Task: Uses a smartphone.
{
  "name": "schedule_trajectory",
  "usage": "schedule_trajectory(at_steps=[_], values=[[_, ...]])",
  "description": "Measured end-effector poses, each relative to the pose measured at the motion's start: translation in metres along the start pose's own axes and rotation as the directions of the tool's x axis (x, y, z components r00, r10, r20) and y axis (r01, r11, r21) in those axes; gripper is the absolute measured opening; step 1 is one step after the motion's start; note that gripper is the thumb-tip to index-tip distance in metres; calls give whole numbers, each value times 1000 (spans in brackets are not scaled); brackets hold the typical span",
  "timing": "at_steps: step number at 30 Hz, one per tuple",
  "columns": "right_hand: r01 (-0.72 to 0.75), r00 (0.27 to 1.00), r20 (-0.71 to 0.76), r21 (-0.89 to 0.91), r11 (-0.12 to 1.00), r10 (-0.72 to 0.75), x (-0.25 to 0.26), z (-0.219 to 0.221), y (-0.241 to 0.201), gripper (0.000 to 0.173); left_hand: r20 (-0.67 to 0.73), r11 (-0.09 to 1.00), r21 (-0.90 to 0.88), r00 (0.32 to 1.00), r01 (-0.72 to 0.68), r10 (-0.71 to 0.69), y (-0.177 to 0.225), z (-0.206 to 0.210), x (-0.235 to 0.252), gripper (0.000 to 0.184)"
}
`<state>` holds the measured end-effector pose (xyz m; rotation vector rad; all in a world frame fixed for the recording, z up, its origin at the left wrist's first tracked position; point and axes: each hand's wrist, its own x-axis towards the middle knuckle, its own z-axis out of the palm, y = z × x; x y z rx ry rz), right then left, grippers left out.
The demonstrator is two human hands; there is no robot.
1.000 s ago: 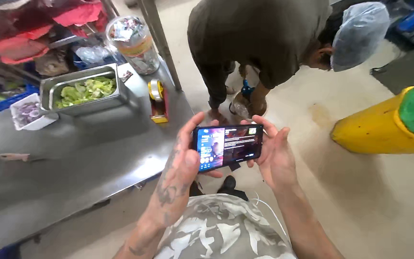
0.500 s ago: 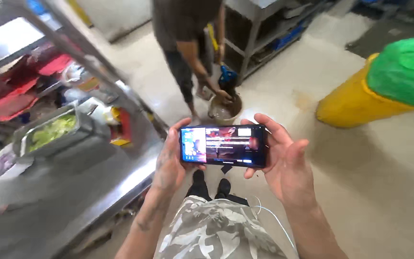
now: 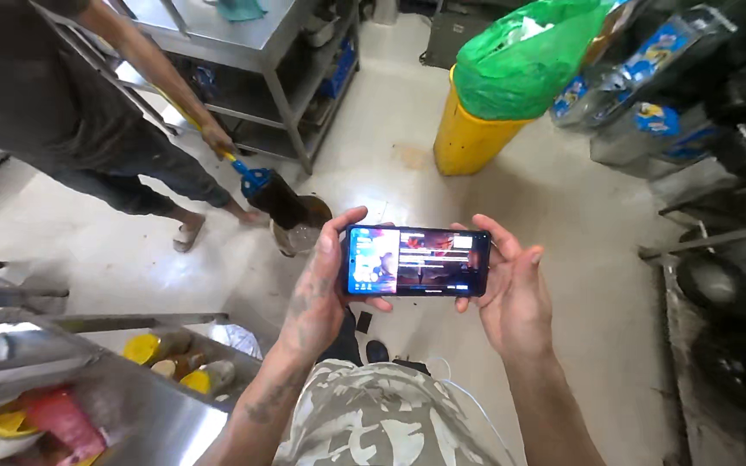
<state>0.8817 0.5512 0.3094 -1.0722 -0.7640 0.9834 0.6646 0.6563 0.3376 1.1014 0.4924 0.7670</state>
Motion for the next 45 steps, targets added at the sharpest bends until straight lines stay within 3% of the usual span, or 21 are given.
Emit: schedule_trajectory(at_steps=[4, 9, 14, 19, 25, 29, 33, 38, 45], values=[[-65, 994, 86, -1, 998, 65, 72, 52, 29, 76, -61, 993, 100, 996, -57, 63, 37, -47, 13, 83], [-174, 929, 336, 38, 984, 152, 162, 145, 70, 70, -268, 979, 173, 952, -106, 150, 80, -123, 14, 84], [-248, 835, 510, 11, 969, 208, 221, 221, 84, 75, -552, 983, 148, 816, -106, 171, 98, -180, 14, 76], [-277, 705, 676, -18, 961, 216, 268, 253, 77, 80, -711, 985, 104, 683, -134, 168, 84, -224, 34, 67], [-224, 643, 742, -56, 973, 191, 340, 251, 69, 83, -763, 990, 59, 634, -128, 127, 68, -254, 113, 65], [-187, 690, 698, -82, 979, 190, 423, 220, 77, 81, -748, 989, 35, 652, -142, 120, 62, -262, 205, 63], [-230, 764, 580, -167, 959, 284, 518, 169, 89, 72, -699, 991, 50, 704, -124, 124, 71, -246, 309, 67], [-295, 806, 468, -211, 932, 361, 616, 121, 93, 58, -577, 982, 178, 801, -66, 159, 87, -216, 421, 81], [-320, 814, 432, -226, 920, 389, 690, 105, 95, 55, -533, 977, 205, 830, -59, 162, 92, -220, 500, 77]])
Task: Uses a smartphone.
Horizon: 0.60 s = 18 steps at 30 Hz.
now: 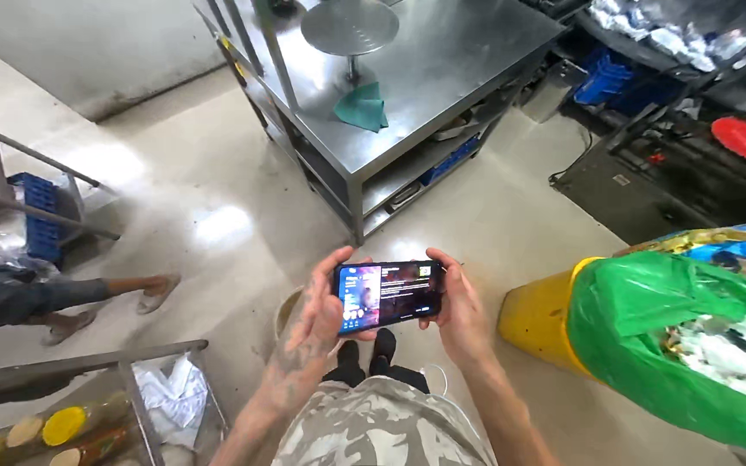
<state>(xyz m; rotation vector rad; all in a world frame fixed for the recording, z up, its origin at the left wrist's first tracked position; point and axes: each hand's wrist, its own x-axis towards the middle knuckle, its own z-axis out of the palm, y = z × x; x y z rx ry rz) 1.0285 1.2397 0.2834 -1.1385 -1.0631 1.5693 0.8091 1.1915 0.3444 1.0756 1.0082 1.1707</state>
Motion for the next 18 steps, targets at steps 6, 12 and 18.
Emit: schedule_trajectory(at_steps=[6, 12, 18], values=[[54, 981, 184, 67, 996, -65, 42, 8, -37, 69, -262, 990, -98, 957, 103, -126, -19, -35, 37, 63], [138, 915, 380, 24, 990, -137, 106, 46, -55, 70, -393, 980, -194, 913, 35, -111, -34, -76, 74, 57], [109, 939, 339, -160, 981, -49, 215, 118, -38, 42, -449, 972, -148, 888, -180, 96, -18, -149, 116, 74]])
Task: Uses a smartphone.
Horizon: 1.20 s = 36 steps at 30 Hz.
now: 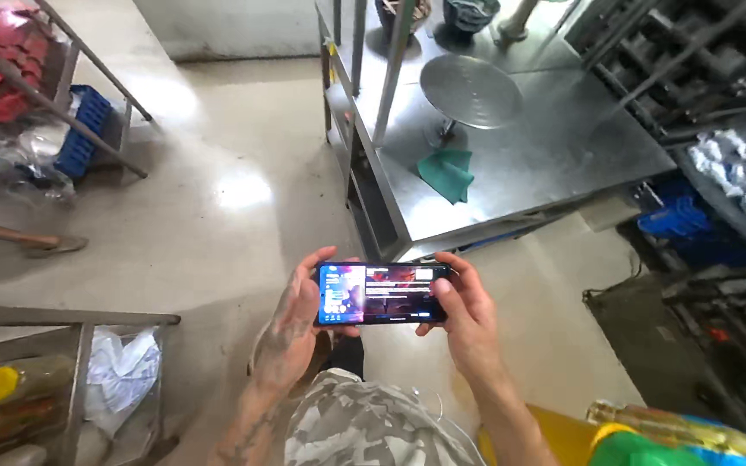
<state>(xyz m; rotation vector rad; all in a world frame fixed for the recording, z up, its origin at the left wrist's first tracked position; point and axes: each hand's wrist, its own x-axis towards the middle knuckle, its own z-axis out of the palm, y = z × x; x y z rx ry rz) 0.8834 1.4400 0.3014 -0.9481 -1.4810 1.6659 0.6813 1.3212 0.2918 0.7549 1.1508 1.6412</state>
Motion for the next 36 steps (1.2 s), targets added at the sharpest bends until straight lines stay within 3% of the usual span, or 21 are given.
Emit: schedule_trajectory(at_steps=[6, 12, 18, 26, 30, 34, 36], values=[[2, 999, 41, -90, 996, 1, 119, 49, -3, 32, -40, 986, 63, 987, -152, 154, 33, -33, 65, 76], [-32, 983, 173, -136, 990, 55, 205, 102, -10, 31, -207, 983, 94, 963, -158, 175, 53, -77, 116, 76], [-114, 884, 451, -40, 993, 120, 298, 155, -13, 48, -453, 989, -21, 884, -145, 120, 65, -138, 167, 74], [-142, 735, 668, -12, 990, 113, 449, 249, -18, 64, -670, 998, -51, 742, -35, -8, 88, -228, 280, 66], [-128, 753, 648, -23, 992, 112, 530, 288, -33, 63, -642, 999, -35, 767, -24, -4, 124, -271, 356, 64], [-137, 791, 603, 7, 991, 105, 600, 329, -38, 64, -615, 996, -9, 786, -91, 66, 168, -306, 418, 68], [-162, 772, 621, -11, 987, 134, 631, 354, -32, 61, -585, 989, -9, 803, -146, 113, 192, -320, 437, 73]])
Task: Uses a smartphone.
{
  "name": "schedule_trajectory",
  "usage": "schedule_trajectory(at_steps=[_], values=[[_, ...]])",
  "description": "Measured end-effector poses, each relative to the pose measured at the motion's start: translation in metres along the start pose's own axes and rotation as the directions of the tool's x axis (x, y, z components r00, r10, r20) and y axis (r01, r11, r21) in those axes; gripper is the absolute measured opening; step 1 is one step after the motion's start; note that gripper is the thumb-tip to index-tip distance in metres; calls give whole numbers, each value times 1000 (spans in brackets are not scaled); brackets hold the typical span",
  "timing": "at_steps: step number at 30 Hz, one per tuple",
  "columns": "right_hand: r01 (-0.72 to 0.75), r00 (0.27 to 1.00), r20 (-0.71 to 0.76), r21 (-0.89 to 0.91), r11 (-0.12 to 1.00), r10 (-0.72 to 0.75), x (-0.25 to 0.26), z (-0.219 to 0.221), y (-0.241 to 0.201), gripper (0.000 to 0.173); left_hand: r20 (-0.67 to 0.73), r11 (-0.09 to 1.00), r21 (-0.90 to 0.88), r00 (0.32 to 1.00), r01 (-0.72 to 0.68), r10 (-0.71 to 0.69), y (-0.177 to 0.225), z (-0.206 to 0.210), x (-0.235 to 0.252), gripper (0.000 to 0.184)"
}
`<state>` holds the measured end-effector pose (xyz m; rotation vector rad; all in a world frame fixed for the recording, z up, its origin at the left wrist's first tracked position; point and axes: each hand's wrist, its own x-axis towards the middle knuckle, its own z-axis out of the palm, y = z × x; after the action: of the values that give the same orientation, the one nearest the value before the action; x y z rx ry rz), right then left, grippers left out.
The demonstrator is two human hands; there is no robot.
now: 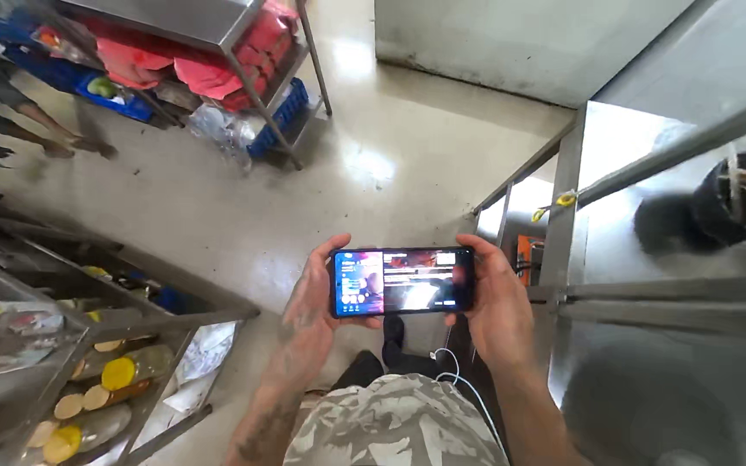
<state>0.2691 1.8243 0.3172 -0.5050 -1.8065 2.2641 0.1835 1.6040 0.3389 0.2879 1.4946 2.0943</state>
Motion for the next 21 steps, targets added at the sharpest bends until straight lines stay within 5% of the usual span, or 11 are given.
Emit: schedule_trajectory(at_steps=[6, 12, 17, 21], values=[[-18, 992, 121, -21, 1000, 21, 118, 30, -2, 54, -6, 993, -27, 993, -119, 119, 30, -31, 78, 77], [60, 986, 159, -59, 996, -50, 240, 69, -28, 58, -58, 995, -34, 994, -98, 96, 47, -101, 207, 76], [93, 991, 101, -17, 995, -91, 339, 109, -58, 59, 50, 988, -130, 995, -80, 87, 95, -149, 320, 78], [81, 996, -27, 26, 996, -81, 410, 131, -68, 39, 129, 990, -133, 990, -45, 63, 127, -168, 404, 77]])
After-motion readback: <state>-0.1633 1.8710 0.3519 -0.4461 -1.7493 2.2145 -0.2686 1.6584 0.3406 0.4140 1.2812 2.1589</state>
